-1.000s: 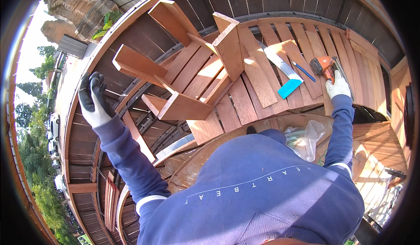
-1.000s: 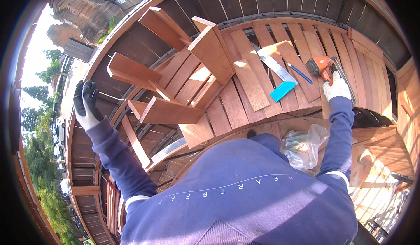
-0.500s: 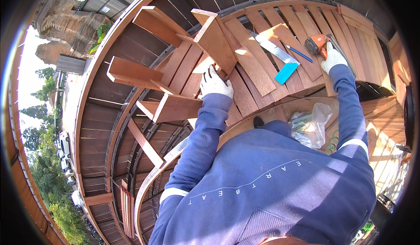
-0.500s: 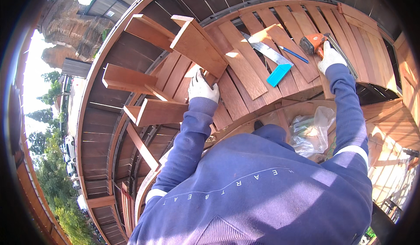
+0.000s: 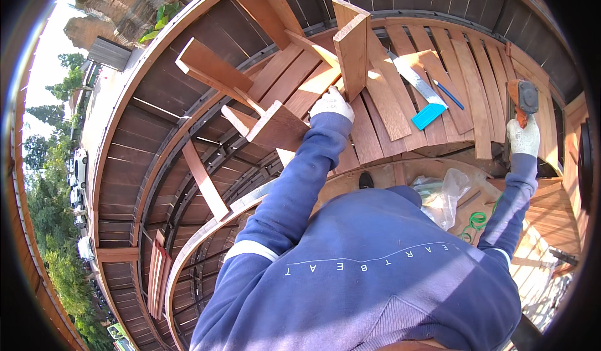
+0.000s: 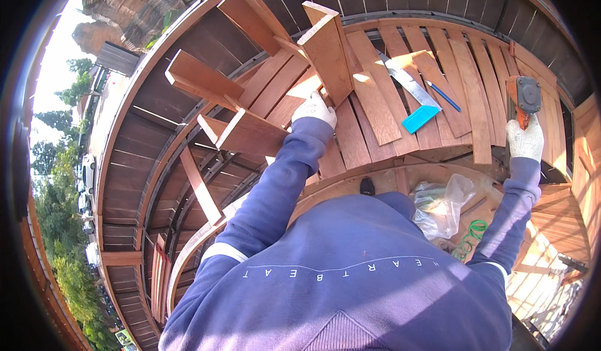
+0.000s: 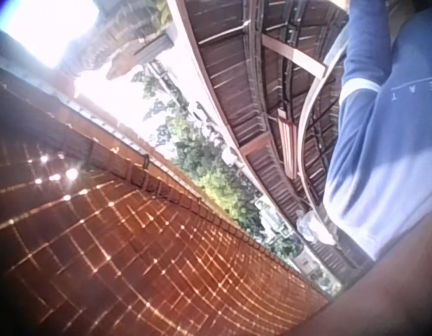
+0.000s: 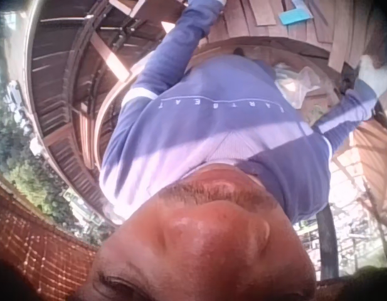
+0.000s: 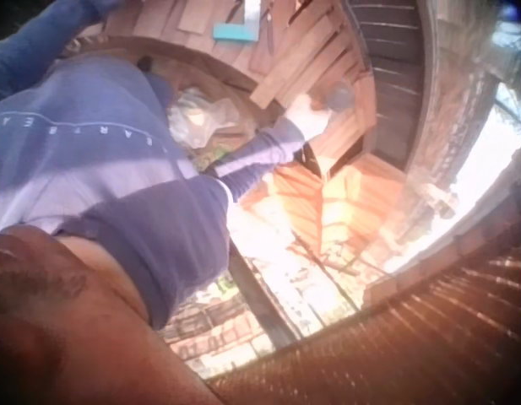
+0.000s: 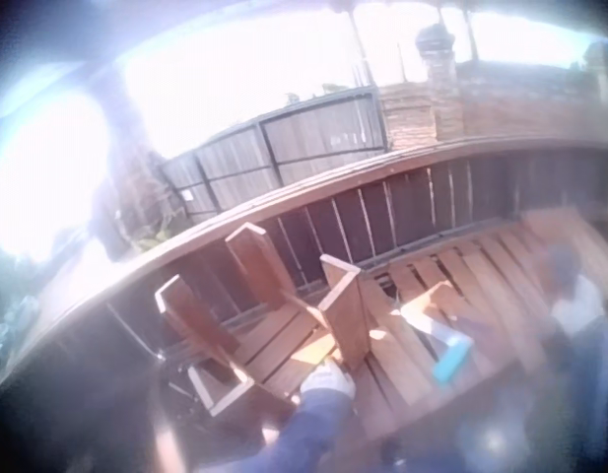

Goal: The person attaches wooden boards to a frame using a nail gun, handles a mobile phone, and then uses a combination square and a pencil to mark a line on a wooden surface.

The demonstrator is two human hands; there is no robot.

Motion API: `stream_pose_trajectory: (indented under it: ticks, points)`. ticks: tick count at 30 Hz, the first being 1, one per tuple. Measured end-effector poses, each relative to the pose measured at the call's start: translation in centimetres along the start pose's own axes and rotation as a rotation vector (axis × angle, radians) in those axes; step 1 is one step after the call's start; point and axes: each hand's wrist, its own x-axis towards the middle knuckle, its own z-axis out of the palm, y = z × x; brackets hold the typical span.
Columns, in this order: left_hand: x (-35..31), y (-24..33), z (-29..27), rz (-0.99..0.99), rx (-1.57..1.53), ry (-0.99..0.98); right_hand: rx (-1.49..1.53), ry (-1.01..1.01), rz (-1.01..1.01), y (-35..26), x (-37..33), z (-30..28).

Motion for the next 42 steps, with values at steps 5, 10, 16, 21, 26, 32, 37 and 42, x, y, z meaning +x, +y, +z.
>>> stream_pose_trajectory:
  ticks: [5, 10, 16, 21, 26, 32, 37, 42]
  points:
    - [0.1, 0.0, -0.7, -0.101, -0.172, -0.096, 1.045, -0.014, 0.268, -8.7, -10.1, -0.8]
    - [-1.1, 1.3, -2.2, -0.102, -0.050, -0.128, 1.562, -0.230, 0.487, -15.2, -17.3, 4.8]
    - [3.4, -2.1, 3.2, 0.046, 0.091, -0.191, 1.759, -0.428, 0.723, -17.9, -20.8, 13.5]
    - [0.6, -0.7, -0.3, 0.004, -0.020, -0.123, 1.909, -0.535, 0.957, -19.3, -21.9, 18.0]
    - [0.6, -0.8, 0.1, 0.007, -0.017, -0.109, 1.973, -0.623, 0.924, -19.6, -21.9, 20.3]
    - [0.5, -1.3, 0.8, 0.047, -0.021, -0.045, 1.948, -0.635, 0.927, -19.7, -22.3, 21.0]
    - [0.1, -1.2, 0.3, 0.069, -0.035, -0.036, 1.925, -0.642, 0.964, -20.0, -22.6, 20.9]
    - [-0.1, -0.7, 0.2, 0.061, -0.005, -0.034, 1.933, -0.628, 0.959, -20.0, -22.9, 21.2]
